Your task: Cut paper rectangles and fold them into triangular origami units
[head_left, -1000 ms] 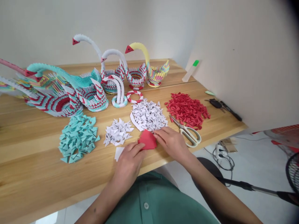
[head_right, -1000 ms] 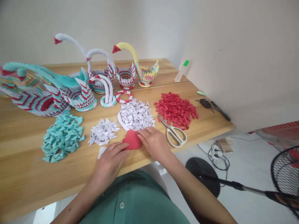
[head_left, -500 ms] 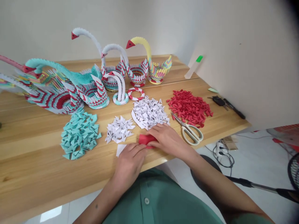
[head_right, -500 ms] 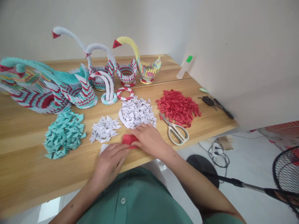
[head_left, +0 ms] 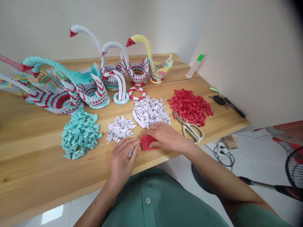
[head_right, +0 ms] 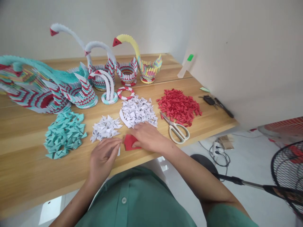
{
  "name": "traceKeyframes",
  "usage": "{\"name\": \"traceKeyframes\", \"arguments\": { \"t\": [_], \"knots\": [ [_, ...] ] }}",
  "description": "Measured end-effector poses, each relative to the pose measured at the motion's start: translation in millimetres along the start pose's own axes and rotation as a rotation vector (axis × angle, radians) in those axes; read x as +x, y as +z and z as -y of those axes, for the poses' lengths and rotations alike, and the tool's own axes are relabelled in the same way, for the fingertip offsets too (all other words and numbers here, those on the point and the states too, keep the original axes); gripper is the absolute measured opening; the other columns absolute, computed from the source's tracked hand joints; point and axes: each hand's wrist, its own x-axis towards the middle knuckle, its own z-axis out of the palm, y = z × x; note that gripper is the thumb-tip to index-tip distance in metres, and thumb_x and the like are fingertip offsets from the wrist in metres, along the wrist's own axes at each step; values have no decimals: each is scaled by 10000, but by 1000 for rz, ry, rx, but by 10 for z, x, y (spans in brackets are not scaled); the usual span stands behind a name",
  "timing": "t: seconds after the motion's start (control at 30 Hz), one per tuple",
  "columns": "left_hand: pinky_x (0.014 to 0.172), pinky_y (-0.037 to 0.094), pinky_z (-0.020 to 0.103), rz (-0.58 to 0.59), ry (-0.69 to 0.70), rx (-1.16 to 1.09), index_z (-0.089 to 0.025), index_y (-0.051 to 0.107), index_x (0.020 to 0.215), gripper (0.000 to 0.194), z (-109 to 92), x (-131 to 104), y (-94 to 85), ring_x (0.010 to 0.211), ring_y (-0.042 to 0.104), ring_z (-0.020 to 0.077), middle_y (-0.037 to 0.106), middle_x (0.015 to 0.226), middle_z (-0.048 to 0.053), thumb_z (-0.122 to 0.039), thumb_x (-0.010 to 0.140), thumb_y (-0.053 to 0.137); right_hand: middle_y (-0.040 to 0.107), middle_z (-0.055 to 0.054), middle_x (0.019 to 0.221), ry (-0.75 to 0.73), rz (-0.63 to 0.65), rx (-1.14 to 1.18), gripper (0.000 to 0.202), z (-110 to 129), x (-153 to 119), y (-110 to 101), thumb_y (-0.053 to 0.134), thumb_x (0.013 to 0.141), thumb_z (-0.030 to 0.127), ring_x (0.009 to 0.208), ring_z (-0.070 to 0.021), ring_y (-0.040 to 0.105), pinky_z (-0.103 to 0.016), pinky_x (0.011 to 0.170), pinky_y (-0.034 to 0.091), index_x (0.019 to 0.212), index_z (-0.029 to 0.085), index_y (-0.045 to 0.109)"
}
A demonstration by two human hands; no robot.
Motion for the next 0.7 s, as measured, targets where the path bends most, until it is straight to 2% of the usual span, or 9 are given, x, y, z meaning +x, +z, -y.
{"name": "traceKeyframes", "arguments": {
  "t": [0.23,0.3,0.47,0.57,0.7],
  "knots": [
    [935,470,371,-104,-183,-147,-212,714,970,169,-46,-24,5,1010,643,211,723,1035,63,-183,900,563,658,-31,867,42,-141,122,115,196,-257,-35,657,895,257,832,-193,584,-323,759,352,864,170,589],
    [971,460,368,-117,-259,-221,-215,708,1009,183,-61,-30,31,1074,625,210,708,1093,64,-203,905,557,654,-29,872,50,-147,153,112,202,-283,-22,650,901,257,844,-191,587,-319,760,360,861,173,586],
    [1003,454,349,-151,-407,-347,-225,714,1010,183,-74,-27,68,1129,605,200,697,1127,50,-237,905,565,635,-70,1007,17,-73,170,136,80,-124,64,699,855,228,953,-218,592,-313,787,426,939,172,609],
    [995,462,339,-172,-400,-359,-236,721,984,171,-72,-33,44,1113,610,189,703,1104,36,-230,905,569,636,-98,1042,-14,-16,122,189,33,10,51,714,836,213,983,-245,597,-321,777,450,982,148,612],
    [978,470,329,-202,-378,-348,-243,720,969,165,-66,-36,6,1094,615,179,703,1084,27,-216,905,571,667,-96,972,31,104,101,232,57,108,-42,719,827,201,878,-246,633,-308,693,444,1025,139,614]
  ]
}}
